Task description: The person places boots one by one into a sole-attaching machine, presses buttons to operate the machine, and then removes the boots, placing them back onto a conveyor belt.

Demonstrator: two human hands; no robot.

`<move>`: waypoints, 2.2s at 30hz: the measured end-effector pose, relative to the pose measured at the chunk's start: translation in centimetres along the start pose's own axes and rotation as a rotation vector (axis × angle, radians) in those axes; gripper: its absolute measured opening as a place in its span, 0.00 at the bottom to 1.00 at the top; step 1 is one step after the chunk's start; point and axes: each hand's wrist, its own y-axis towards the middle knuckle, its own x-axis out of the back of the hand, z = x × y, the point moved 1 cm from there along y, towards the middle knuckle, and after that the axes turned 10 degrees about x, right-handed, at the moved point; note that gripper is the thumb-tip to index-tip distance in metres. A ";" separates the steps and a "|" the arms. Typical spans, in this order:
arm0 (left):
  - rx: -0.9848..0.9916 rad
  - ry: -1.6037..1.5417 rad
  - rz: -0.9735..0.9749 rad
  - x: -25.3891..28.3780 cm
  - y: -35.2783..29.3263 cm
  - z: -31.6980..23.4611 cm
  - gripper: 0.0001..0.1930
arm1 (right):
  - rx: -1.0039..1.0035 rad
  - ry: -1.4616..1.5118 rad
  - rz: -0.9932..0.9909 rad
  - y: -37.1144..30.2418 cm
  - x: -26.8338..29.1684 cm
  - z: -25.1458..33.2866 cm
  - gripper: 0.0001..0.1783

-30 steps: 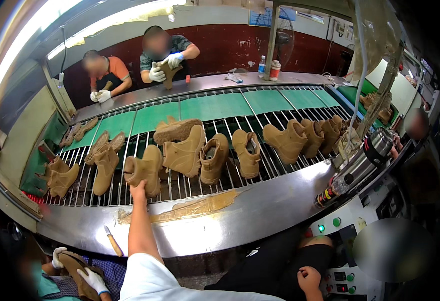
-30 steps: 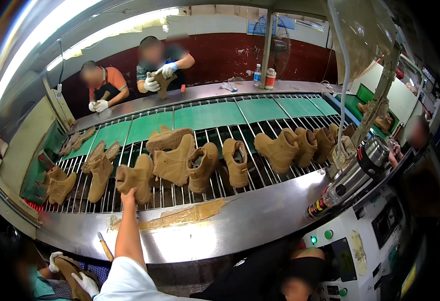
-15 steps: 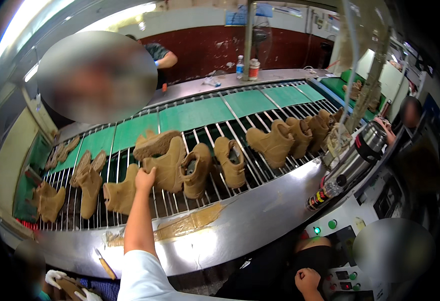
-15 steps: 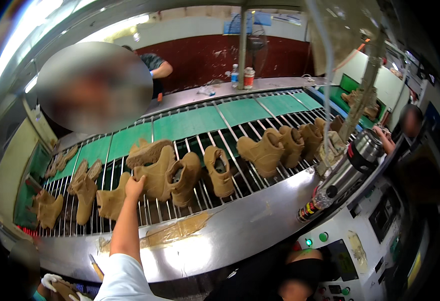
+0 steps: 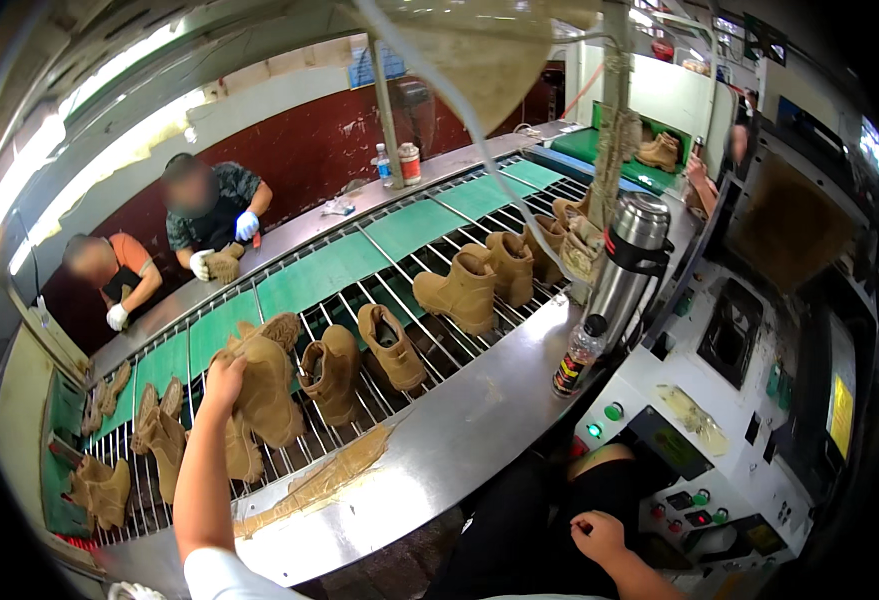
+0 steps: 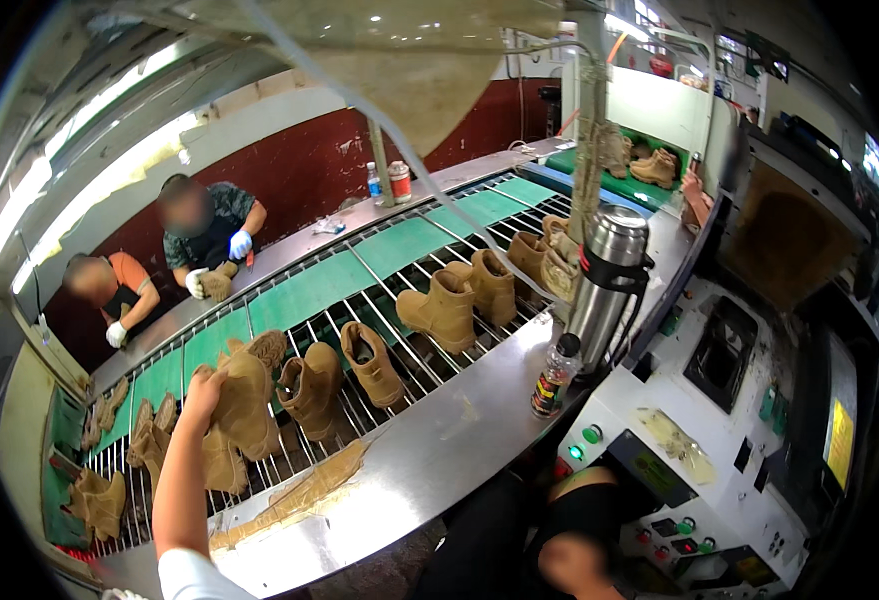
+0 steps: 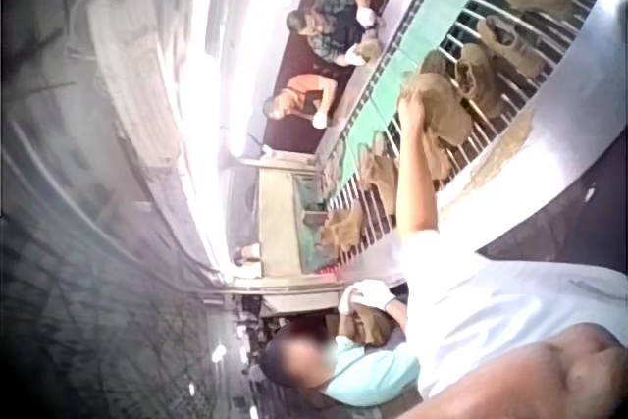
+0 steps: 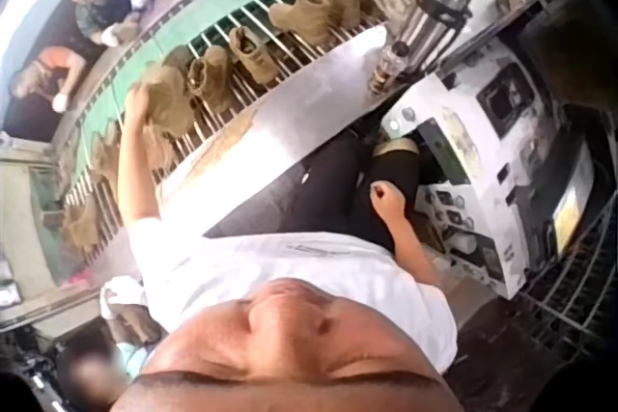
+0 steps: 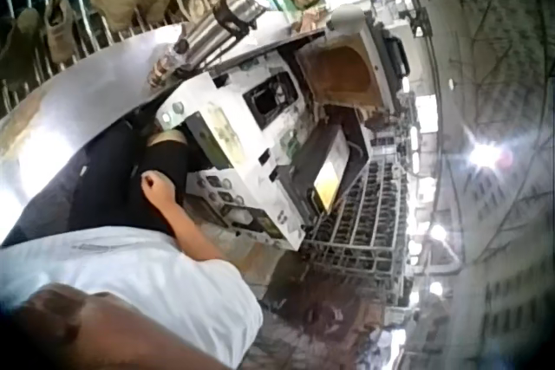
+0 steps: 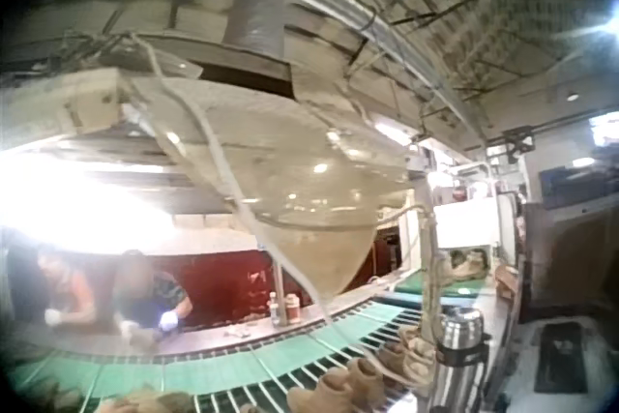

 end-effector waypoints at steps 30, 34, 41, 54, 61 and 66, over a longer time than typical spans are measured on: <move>-0.164 -0.876 1.065 -42.5 -43.0 -21.4 0.21 | -0.203 0.818 -0.669 4.5 27.5 3.1 0.63; -0.142 -0.140 1.202 -49.4 -42.5 -13.7 0.15 | -0.226 0.316 -0.786 9.5 35.4 -1.4 0.60; 0.479 -0.655 1.330 -51.4 -39.4 -14.8 0.11 | -0.525 -0.122 -0.791 20.1 44.9 -13.4 0.52; 0.618 -0.559 1.350 -52.0 -39.3 -14.8 0.07 | -0.865 -0.267 -0.433 25.1 40.9 -23.5 0.52; 0.618 -0.606 1.326 -52.4 -39.6 -14.7 0.08 | -1.044 -0.454 -0.338 24.8 36.7 -17.0 0.52; 0.532 -0.647 1.313 -52.0 -39.7 -13.8 0.09 | -0.800 -0.664 -0.335 22.2 33.7 -14.3 0.41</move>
